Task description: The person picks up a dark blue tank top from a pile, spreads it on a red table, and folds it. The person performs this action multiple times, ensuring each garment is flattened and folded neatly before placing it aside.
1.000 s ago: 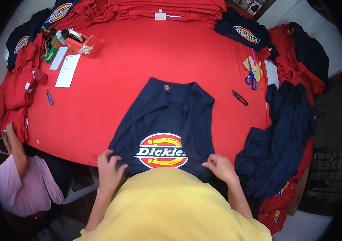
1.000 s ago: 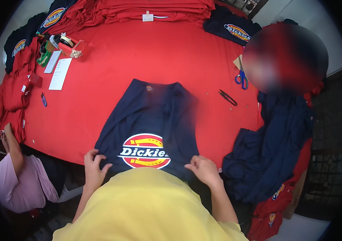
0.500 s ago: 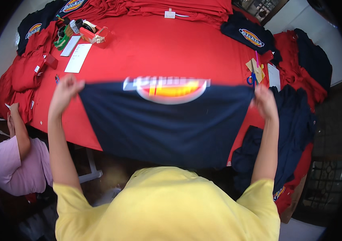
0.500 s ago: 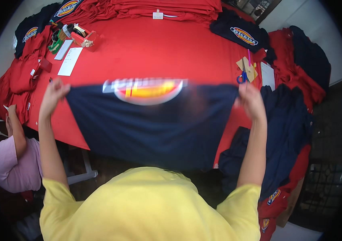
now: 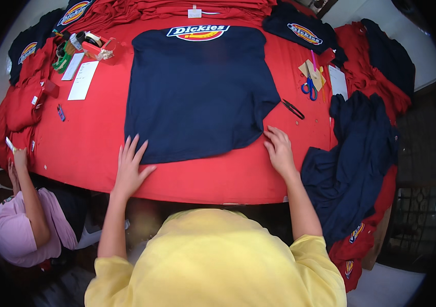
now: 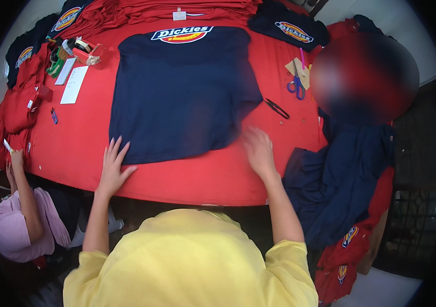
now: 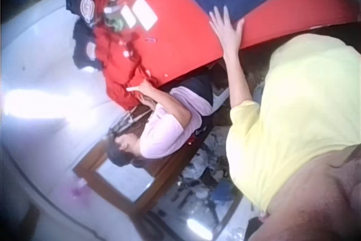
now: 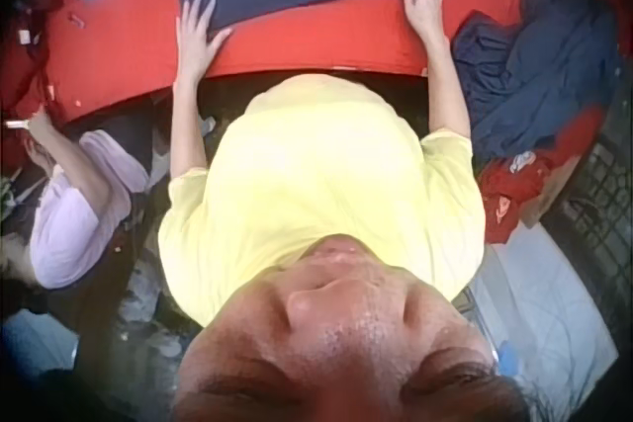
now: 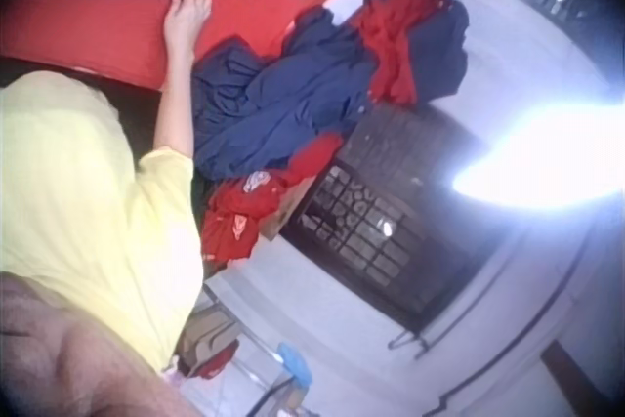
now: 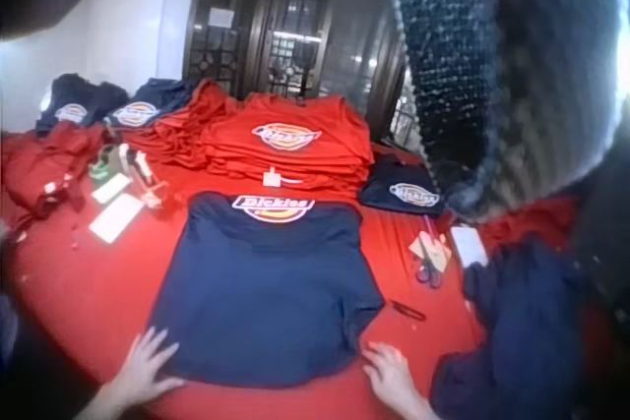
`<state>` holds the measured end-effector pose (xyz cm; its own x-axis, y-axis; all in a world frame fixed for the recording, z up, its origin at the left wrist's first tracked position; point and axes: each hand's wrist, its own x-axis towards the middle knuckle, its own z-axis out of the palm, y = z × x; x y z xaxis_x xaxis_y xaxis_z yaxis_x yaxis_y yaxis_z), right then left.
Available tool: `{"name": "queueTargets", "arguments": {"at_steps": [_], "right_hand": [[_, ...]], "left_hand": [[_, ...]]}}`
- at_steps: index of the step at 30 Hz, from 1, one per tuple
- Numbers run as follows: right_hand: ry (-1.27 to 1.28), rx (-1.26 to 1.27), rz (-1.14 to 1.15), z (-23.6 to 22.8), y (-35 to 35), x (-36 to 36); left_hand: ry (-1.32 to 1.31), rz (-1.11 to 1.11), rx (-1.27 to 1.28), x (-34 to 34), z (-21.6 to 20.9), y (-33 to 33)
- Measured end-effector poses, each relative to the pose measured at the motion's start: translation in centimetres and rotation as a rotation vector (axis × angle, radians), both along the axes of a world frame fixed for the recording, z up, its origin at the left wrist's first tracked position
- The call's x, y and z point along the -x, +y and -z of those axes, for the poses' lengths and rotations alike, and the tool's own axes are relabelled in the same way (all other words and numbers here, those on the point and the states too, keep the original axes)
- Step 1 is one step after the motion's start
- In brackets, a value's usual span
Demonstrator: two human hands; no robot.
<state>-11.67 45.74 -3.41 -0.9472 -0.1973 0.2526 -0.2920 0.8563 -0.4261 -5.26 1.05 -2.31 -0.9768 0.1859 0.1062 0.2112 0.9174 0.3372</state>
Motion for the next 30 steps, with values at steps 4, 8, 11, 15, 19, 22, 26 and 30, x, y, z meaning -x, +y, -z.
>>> {"name": "queueTargets", "arguments": {"at_steps": [4,8,11,15,19,22,26,30], "right_hand": [[0.012,0.198,0.216,1.0,0.4,-1.8],[0.135,0.345,0.256,0.6,-1.7,4.8],[-0.061,0.479,0.323,-1.7,-5.7,9.4],[-0.159,0.567,0.240,-1.5,-3.4,11.0],[0.112,0.432,0.449,-4.0,0.0,3.4],[0.137,0.243,0.553,-0.7,5.3,-1.3],[0.187,0.080,0.470,3.1,6.0,-3.8],[0.193,0.040,0.375,2.9,4.8,-3.6]], "left_hand": [[0.043,-0.292,-0.307,-5.3,2.2,-1.9],[0.190,-0.318,-0.276,-3.4,2.1,-2.1],[0.183,-0.274,-0.326,-0.9,1.9,-2.1],[0.135,-0.302,-0.595,0.1,1.4,-1.9],[0.238,-0.430,-0.544,-2.8,0.9,-3.4],[0.247,-0.400,-0.610,-3.2,1.3,-3.3],[0.249,-0.418,-0.709,-3.0,2.0,-2.3],[0.320,-0.481,-0.575,-3.1,3.2,-2.2]]}}
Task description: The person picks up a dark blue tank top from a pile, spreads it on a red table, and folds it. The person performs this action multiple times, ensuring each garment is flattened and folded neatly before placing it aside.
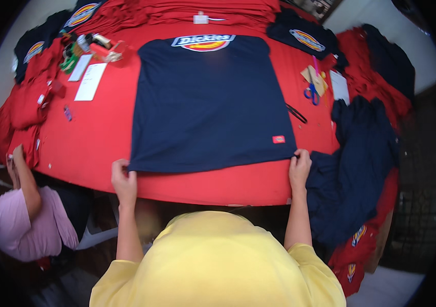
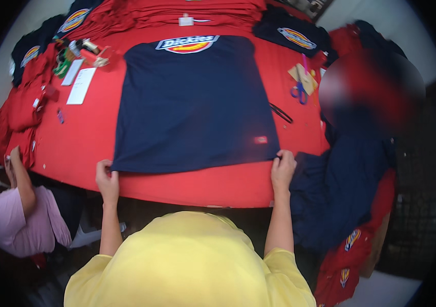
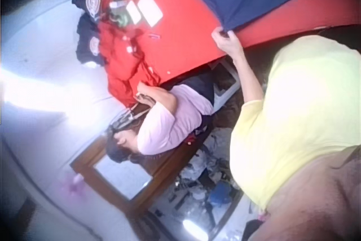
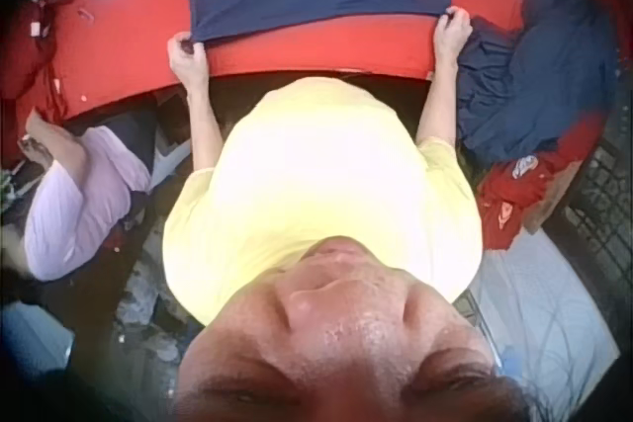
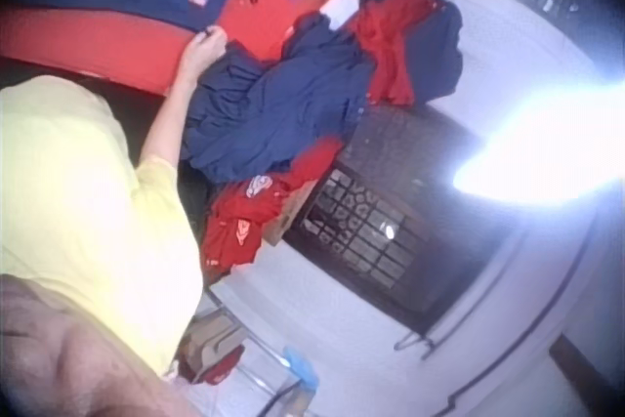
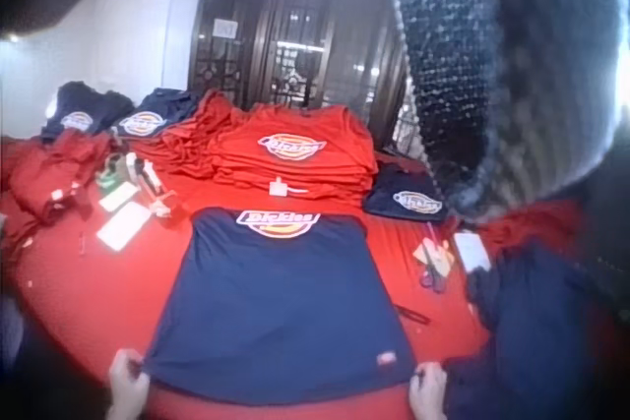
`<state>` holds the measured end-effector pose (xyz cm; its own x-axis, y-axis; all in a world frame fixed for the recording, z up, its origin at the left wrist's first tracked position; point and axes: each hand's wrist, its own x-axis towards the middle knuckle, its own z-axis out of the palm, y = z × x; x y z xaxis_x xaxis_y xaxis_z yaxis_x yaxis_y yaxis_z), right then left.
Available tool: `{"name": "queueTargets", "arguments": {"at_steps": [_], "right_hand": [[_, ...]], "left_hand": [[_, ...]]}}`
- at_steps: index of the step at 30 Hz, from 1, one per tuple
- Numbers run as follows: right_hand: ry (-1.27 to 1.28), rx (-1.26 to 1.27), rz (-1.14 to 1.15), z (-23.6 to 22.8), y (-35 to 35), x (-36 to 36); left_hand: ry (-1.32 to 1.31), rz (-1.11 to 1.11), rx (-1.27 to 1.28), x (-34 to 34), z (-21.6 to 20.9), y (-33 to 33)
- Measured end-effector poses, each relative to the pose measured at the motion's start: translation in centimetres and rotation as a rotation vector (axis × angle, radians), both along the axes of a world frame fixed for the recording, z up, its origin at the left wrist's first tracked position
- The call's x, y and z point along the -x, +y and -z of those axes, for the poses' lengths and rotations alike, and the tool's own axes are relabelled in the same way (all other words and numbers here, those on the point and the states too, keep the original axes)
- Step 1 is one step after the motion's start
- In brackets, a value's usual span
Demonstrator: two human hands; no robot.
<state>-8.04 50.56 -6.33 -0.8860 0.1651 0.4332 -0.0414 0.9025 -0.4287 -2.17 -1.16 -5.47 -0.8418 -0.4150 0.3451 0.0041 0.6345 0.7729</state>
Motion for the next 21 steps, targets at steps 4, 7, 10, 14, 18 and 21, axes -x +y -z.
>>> {"name": "queueTargets", "arguments": {"at_steps": [4,7,10,14,18,21], "right_hand": [[-0.067,-0.042,-0.124,-1.3,-0.2,-0.9],[-0.186,0.000,-0.238,-2.7,-0.3,-2.0],[-0.232,0.495,-0.348,-1.7,2.8,-2.2],[-0.310,0.781,0.042,-2.2,2.0,-0.6],[-0.217,-0.036,0.088,-2.6,-2.3,1.5],[-0.303,-0.001,-0.260,-1.7,-0.4,0.8]], "left_hand": [[-0.081,-0.173,-0.286,-1.0,0.1,-1.9],[-0.080,-0.043,-0.240,-1.8,1.1,-3.4],[-0.280,0.215,-0.429,-1.2,-1.3,-3.8],[-0.457,0.348,-0.590,-0.3,-3.4,-5.7],[-0.422,-0.136,-0.218,2.4,-2.1,-3.8],[-0.516,0.040,-0.260,1.6,-1.4,-5.2]]}}
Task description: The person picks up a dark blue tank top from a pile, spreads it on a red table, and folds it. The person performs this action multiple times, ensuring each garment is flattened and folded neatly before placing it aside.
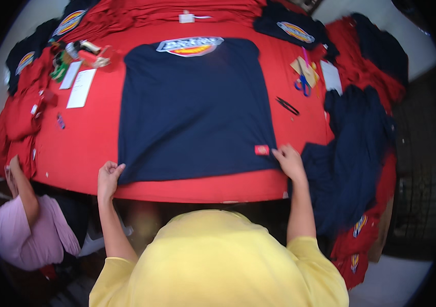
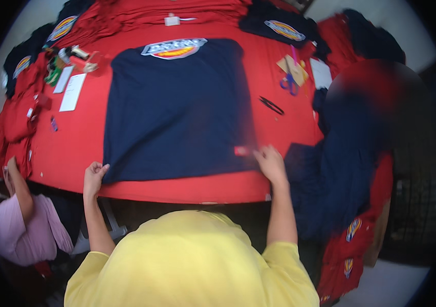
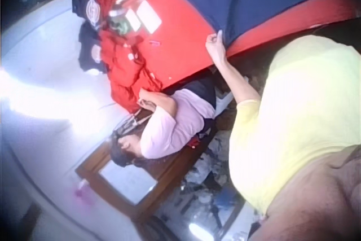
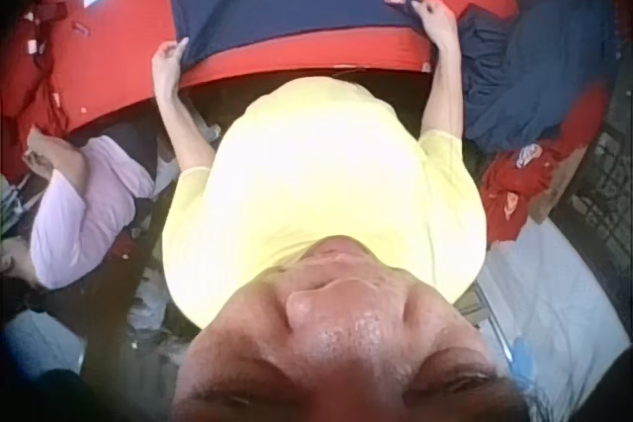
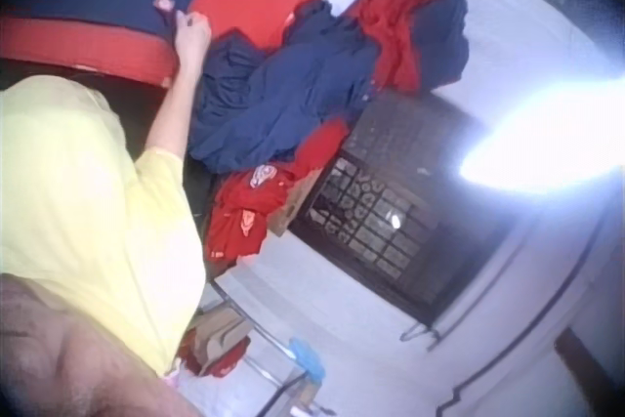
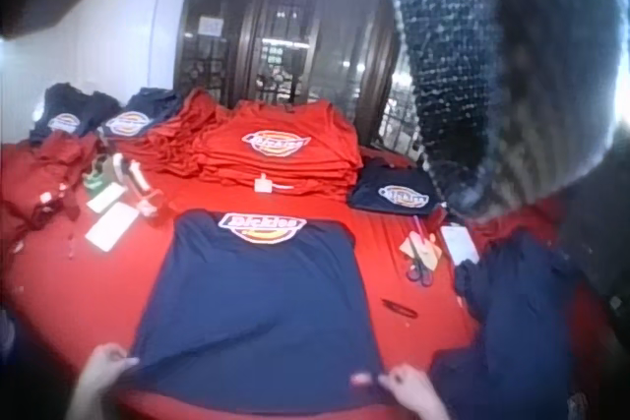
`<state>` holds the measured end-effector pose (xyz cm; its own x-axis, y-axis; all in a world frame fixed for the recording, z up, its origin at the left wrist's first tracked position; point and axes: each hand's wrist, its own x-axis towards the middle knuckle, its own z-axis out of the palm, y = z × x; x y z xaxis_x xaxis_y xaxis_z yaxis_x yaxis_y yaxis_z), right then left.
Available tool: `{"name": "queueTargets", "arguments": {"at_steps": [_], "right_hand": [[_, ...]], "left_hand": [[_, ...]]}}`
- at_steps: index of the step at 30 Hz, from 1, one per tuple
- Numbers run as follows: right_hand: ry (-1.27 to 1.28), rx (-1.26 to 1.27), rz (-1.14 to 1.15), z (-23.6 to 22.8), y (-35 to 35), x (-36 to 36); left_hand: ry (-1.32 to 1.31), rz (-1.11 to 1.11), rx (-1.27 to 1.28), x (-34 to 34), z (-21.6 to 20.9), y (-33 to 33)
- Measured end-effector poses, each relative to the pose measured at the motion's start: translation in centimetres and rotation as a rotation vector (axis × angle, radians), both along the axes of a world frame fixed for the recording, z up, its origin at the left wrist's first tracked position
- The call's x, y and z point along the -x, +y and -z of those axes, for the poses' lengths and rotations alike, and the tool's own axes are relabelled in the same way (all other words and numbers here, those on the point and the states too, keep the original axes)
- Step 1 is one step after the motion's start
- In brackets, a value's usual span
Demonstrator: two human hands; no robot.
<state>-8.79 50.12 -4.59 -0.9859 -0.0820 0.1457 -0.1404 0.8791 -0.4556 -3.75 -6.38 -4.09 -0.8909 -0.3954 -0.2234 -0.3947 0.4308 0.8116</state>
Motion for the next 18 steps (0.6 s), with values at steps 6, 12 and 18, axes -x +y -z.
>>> {"name": "queueTargets", "arguments": {"at_steps": [6,12,18], "right_hand": [[-0.272,1.091,0.001,-12.3,6.4,-9.1],[0.211,0.625,-0.095,-23.5,-1.3,5.6],[0.260,0.213,-0.166,-12.6,-9.0,12.4]], "left_hand": [[0.642,0.087,-0.991,-10.0,-7.9,-3.4],[0.995,0.264,-0.612,2.8,-18.3,-5.3],[0.306,0.490,0.377,13.4,-12.4,4.7]]}}
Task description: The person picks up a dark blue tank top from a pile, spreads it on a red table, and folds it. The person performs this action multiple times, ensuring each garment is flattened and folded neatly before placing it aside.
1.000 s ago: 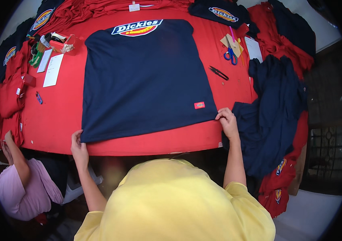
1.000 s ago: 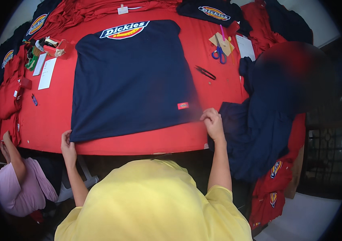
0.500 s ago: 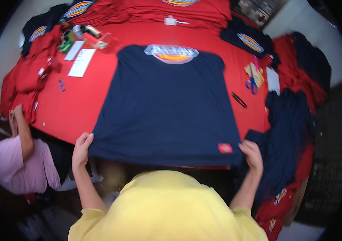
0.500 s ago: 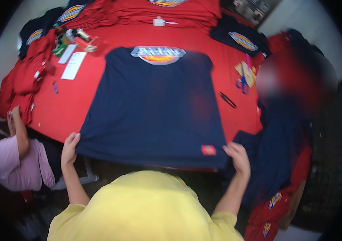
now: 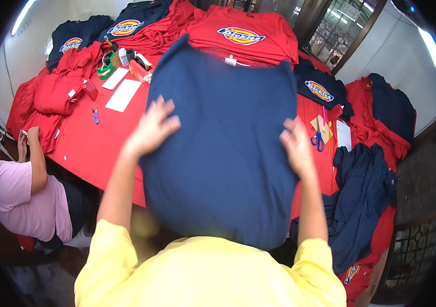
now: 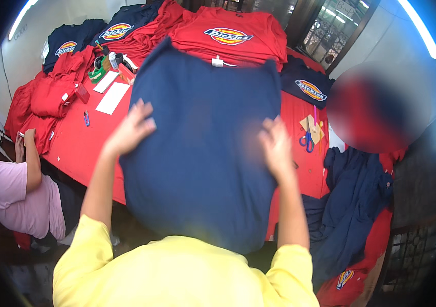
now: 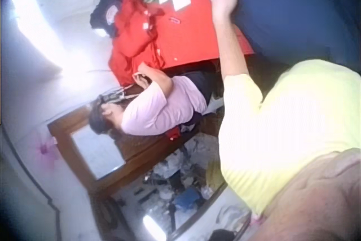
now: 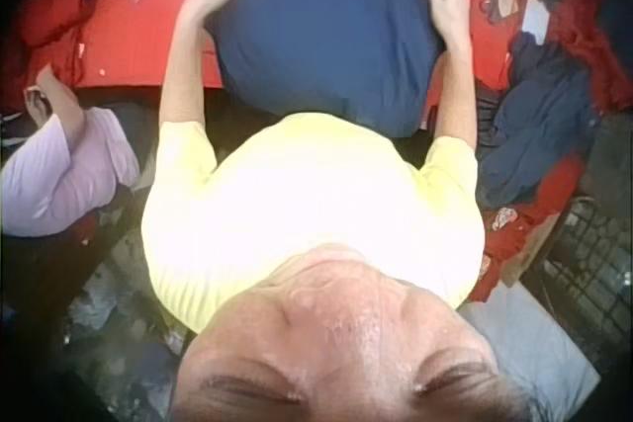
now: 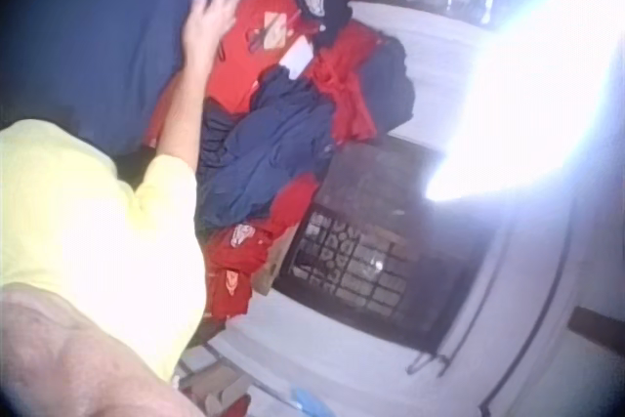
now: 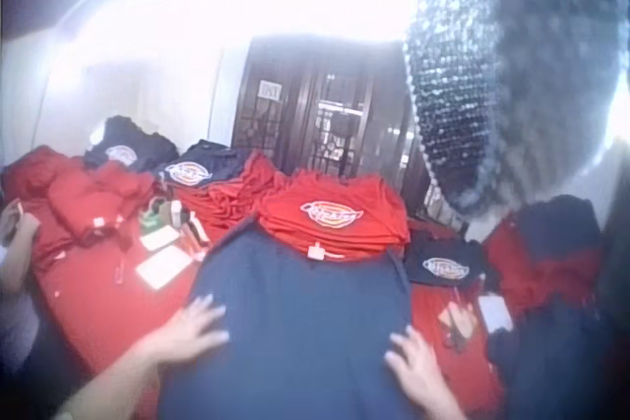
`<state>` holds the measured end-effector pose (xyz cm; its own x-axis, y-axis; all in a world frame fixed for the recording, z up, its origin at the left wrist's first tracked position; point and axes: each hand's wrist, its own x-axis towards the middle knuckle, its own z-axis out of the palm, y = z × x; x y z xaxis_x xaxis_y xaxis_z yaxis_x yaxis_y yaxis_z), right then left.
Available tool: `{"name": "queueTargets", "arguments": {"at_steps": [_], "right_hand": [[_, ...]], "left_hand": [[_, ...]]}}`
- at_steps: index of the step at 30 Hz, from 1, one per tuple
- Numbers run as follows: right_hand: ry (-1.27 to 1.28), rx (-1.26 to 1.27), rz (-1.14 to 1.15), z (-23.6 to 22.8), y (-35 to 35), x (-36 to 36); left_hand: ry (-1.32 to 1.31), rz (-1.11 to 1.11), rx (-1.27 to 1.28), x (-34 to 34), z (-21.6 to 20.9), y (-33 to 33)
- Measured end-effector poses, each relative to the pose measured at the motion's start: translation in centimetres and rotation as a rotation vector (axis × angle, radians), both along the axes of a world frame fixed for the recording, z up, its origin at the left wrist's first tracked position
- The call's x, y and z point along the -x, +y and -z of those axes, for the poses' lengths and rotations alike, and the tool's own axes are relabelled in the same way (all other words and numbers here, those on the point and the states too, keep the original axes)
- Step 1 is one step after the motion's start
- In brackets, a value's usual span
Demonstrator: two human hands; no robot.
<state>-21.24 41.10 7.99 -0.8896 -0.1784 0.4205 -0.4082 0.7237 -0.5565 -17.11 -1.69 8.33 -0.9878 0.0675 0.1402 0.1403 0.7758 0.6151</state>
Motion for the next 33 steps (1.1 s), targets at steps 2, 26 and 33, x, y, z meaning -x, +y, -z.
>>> {"name": "queueTargets", "arguments": {"at_steps": [2,26,33], "right_hand": [[-0.202,-0.378,0.007,3.0,-3.0,-6.2],[-0.228,-0.283,-0.150,8.5,2.1,-17.4],[-1.131,-0.122,-0.424,-1.6,3.8,-16.0]], "left_hand": [[-0.148,-0.065,0.263,-5.7,2.9,1.6],[-0.057,-0.308,-1.091,-20.3,13.2,3.5],[-0.630,0.075,-0.923,-25.0,3.3,-3.1]]}}
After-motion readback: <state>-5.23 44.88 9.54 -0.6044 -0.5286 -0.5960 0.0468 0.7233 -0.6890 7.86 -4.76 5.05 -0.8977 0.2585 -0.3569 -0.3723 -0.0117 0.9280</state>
